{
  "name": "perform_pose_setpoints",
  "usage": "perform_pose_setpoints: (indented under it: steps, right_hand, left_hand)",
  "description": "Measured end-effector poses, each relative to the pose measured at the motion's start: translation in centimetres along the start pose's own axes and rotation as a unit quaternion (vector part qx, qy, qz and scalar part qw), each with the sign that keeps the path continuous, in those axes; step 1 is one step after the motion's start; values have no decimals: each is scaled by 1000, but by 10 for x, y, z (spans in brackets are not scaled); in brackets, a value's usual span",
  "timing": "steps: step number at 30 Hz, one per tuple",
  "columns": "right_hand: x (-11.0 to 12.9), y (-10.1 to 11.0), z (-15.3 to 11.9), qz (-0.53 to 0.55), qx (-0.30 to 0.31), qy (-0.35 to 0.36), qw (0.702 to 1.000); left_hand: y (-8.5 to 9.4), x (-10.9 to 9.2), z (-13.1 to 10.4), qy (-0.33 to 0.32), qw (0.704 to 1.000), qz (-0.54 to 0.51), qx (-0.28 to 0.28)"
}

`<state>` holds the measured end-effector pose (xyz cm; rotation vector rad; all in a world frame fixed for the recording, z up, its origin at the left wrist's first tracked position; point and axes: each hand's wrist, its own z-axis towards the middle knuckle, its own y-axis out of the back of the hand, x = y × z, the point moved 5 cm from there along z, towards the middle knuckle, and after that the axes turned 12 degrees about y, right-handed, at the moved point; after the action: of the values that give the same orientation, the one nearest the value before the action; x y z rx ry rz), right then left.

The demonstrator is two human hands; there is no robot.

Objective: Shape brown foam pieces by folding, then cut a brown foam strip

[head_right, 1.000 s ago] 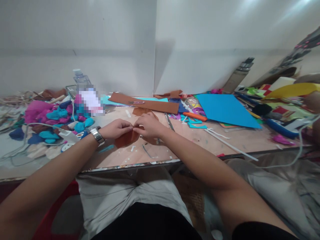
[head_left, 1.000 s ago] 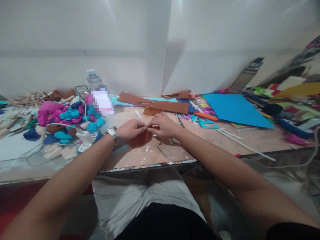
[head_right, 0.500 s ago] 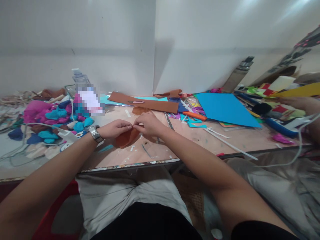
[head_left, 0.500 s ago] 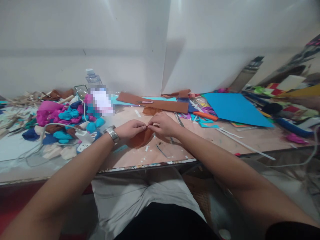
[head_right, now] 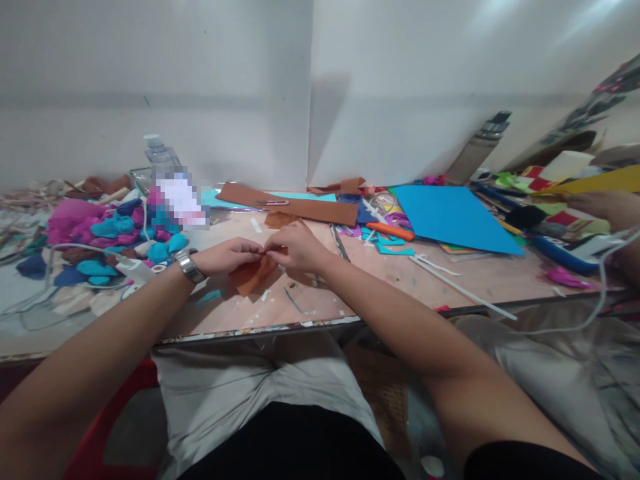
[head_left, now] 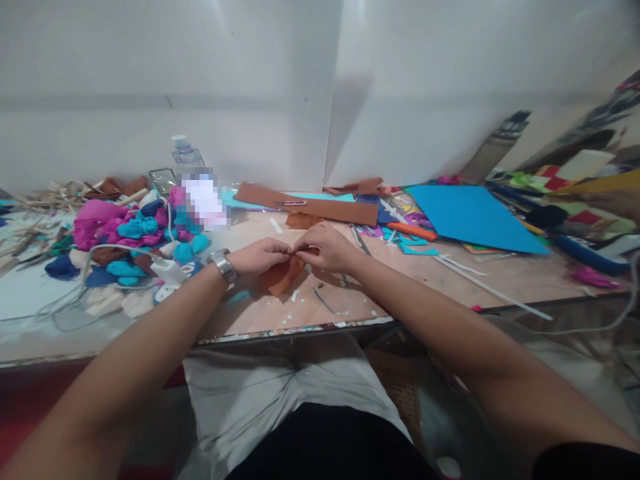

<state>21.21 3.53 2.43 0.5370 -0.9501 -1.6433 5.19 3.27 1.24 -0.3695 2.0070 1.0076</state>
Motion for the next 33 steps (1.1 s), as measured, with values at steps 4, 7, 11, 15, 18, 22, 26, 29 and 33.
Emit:
perform_pose_setpoints:
  steps: [4,7,11,15,18,22,26,29,33]
  right_hand:
    - [2,0,0,-4,-10,-1,1000]
    - [3,0,-1,-3,-3,-1,1000]
    - [4,0,-1,-8,10,5,1000]
    - [3,0,-1,-13,13,14,1000]
    - [2,1,-1,-2,0,13,1000]
    - [0,1,-2,20,-24,0,1000]
    - [-3,0,-2,13,-18,-13,1000]
    - [-3,-1,-2,3,-10,-13,1000]
    - [-3,-3,-2,-14,-4,-19,1000]
  left_hand:
    - [-2,4,0,16,1000,-12,18]
    - [1,5,2,10,1000,-6,1]
    - [7,6,5,-15,999,-29,-34]
    - [7,10,6,5,999,-31,-43]
    - [6,13,6,32,998,-44,-31]
    - [6,10,3,41,997,-54,-24]
    - [5,4,0,39,998,-38,-23]
    - [7,1,-1,25,999,-14,-40]
    - [12,0,0,-2,996,22,-84]
